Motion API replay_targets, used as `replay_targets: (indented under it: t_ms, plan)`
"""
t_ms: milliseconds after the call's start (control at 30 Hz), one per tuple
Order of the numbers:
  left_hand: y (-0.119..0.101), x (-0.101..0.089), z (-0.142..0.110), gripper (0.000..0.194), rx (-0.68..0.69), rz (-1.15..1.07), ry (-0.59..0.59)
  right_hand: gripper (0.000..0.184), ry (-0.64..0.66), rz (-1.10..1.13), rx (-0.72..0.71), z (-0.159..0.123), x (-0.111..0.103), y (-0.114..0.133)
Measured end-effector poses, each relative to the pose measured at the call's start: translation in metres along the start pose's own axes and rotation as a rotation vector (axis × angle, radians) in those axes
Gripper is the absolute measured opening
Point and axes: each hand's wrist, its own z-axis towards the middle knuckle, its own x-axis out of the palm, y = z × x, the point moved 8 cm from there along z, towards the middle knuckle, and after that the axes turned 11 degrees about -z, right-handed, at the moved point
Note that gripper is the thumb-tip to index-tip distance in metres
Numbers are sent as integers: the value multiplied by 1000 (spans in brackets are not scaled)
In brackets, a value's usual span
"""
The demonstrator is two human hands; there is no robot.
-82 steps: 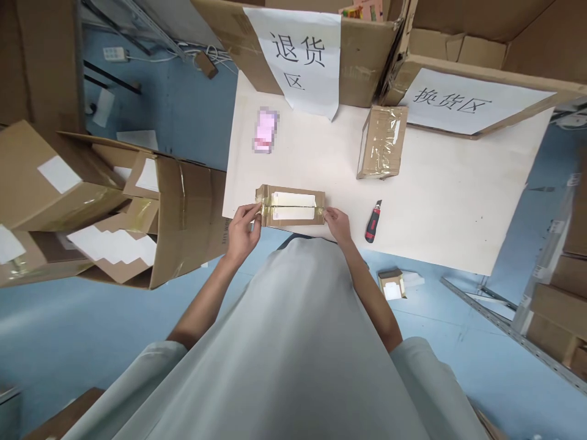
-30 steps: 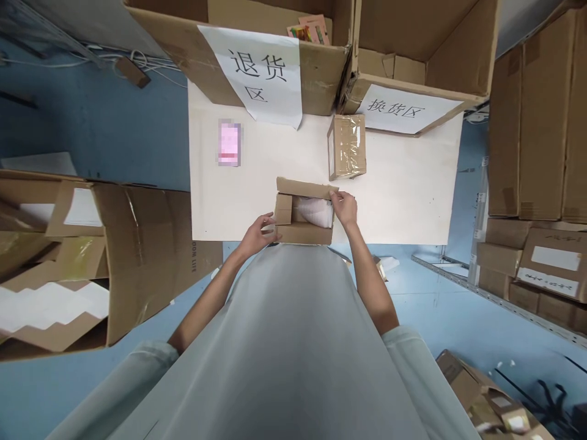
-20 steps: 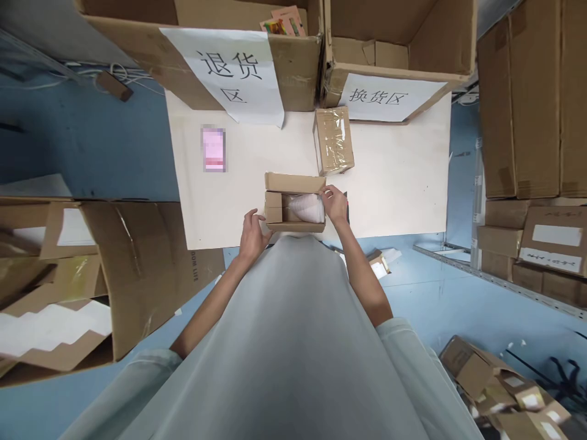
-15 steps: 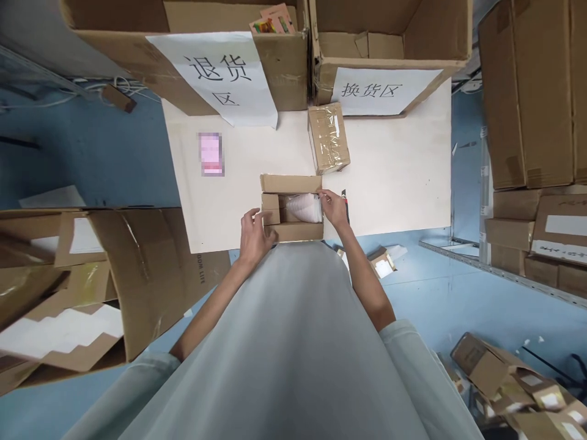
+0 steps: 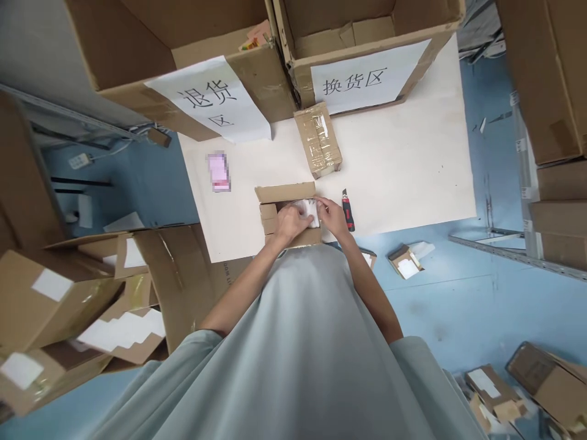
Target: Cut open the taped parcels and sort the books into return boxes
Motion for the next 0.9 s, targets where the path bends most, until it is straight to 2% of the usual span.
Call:
replay_targets:
  t_ms: [133,300,467,633,800,900]
  plan:
    - [13,-12,-11,30,-78,30,27,56,-23,-4,-23,-11,-7,0]
    - [34,-31,-24,26,-187,78,9,45,-36,-89,-84,-23,-10,6]
    - [37,-49,-38,18,-261,31,-46,39,-3,-172,-142,-32,-8,18]
    - [29,-92,-61,10,-182,-172,-162,46,26,-171,-178,-40,-16,45]
    - [21,-140,-89,16,-50,-463,-271,65,78,-172,-210,-51,-17,92]
    - [13,-163,-99,22,41,-661,-294,52,44,-252,-307,-56,-19,122]
